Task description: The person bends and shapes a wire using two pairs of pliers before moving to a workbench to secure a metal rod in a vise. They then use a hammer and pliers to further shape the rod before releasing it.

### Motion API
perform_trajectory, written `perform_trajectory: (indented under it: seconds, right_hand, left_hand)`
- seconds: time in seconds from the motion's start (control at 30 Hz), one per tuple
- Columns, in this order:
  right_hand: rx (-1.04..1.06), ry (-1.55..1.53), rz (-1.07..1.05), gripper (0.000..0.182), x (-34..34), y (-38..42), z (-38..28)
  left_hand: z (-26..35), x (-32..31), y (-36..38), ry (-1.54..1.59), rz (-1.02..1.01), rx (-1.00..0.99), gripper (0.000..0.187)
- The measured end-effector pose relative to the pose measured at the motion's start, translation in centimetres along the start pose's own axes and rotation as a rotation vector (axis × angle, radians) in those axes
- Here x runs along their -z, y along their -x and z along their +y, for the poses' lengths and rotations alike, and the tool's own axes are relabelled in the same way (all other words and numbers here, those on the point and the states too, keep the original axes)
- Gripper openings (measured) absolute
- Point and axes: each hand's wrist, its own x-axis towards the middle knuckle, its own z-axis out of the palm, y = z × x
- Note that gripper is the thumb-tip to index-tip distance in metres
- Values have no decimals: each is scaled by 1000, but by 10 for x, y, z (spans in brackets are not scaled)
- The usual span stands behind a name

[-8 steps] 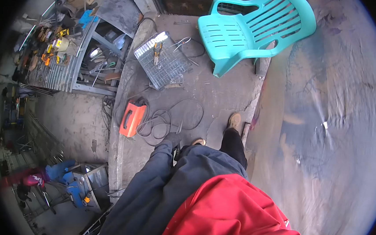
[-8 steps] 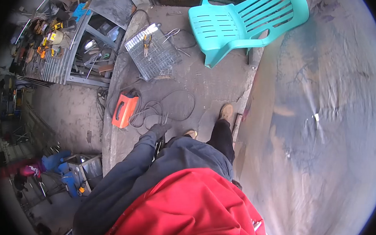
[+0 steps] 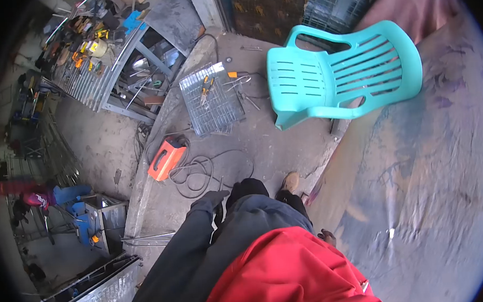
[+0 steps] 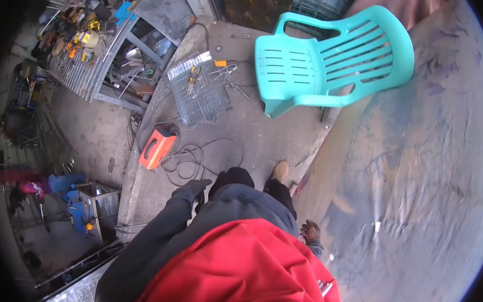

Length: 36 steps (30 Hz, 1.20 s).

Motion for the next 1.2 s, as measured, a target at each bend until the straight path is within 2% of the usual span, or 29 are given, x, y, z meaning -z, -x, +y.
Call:
perform_trajectory:
  seconds: [0.03,0.07,0.1,0.13,0.17,0.2,0.27,0.33,0.4,0.47,0.5,0.53,0.57,0.63,0.7,0.77,0.8,0.87,0.9,0.97,1.07,1.1,1.13,1.17,1.2]
  right_hand:
    - [-5,6,-51,38,-3,-14,-56]
    - [-29,15,-91,36,-5,-26,-103]
    - [50,97,25,27,-17,-30,-142]
    - [-21,41,-84,24,-13,-33,-186]
    - [-5,120,40,22,-25,-32,-227]
    - [-10,118,-20,21,-24,-49,-261]
    - [79,211,-43,19,-38,-71,-327]
    - [145,242,-131,21,-56,-95,-381]
    - [177,246,-164,21,-87,-93,-415]
    - [303,369,26,33,-143,-58,-452]
    - [309,390,41,33,-153,-48,-461]
    - [280,496,-37,38,-168,-38,-470]
    - [261,594,-124,44,-188,-36,-481]
    - [257,592,-135,44,-218,-34,-482]
    - [246,632,-136,45,-235,-38,-476]
    - [185,857,-271,47,-240,-72,-464]
    - [190,875,-278,47,-246,-86,-464]
    - [54,937,-444,48,-263,-95,-478]
    - [59,964,-448,48,-277,-92,-492]
    - [93,1116,-395,49,-331,-53,-522]
    - [446,1233,-557,42,-389,-52,-555]
    - [330,1118,-369,41,-415,-41,-571]
    - [291,1127,-361,43,-440,-30,-589]
    - [422,1123,-436,43,-460,-28,-600]
    - [407,1089,-420,43,-479,-26,-613]
  left_hand:
    - [8,2,7,-31,-91,-17,68]
    - [44,16,48,-84,-127,13,74]
    - [46,10,51,-65,-133,43,74]
    - [46,2,53,90,-110,30,74]
    - [48,-1,52,249,-76,8,73]
    - [38,-10,42,360,-30,-43,70]
    - [34,-16,43,489,-10,42,66]
    - [18,-26,40,695,23,126,57]
    - [-1,-33,30,713,-31,250,53]
    - [-14,-34,11,738,-57,326,50]
    - [-16,-37,14,759,-55,371,48]
    - [-16,-41,6,897,-81,383,44]
    - [-5,-29,-2,911,-88,365,44]
    - [10,-10,-10,837,-25,293,42]
    - [34,24,-13,830,-25,285,48]
    - [52,44,-34,905,54,163,47]
    - [62,58,-39,878,85,141,49]
    - [80,86,-44,836,168,94,55]
    - [87,95,-43,862,168,101,55]
    - [101,117,-32,978,146,125,61]
    - [88,106,-42,1063,183,140,63]
    - [83,98,-50,1093,199,163,64]
    - [82,92,-51,1159,210,213,64]
    - [83,86,-52,1182,219,214,64]
    - [84,79,-52,1259,231,281,64]
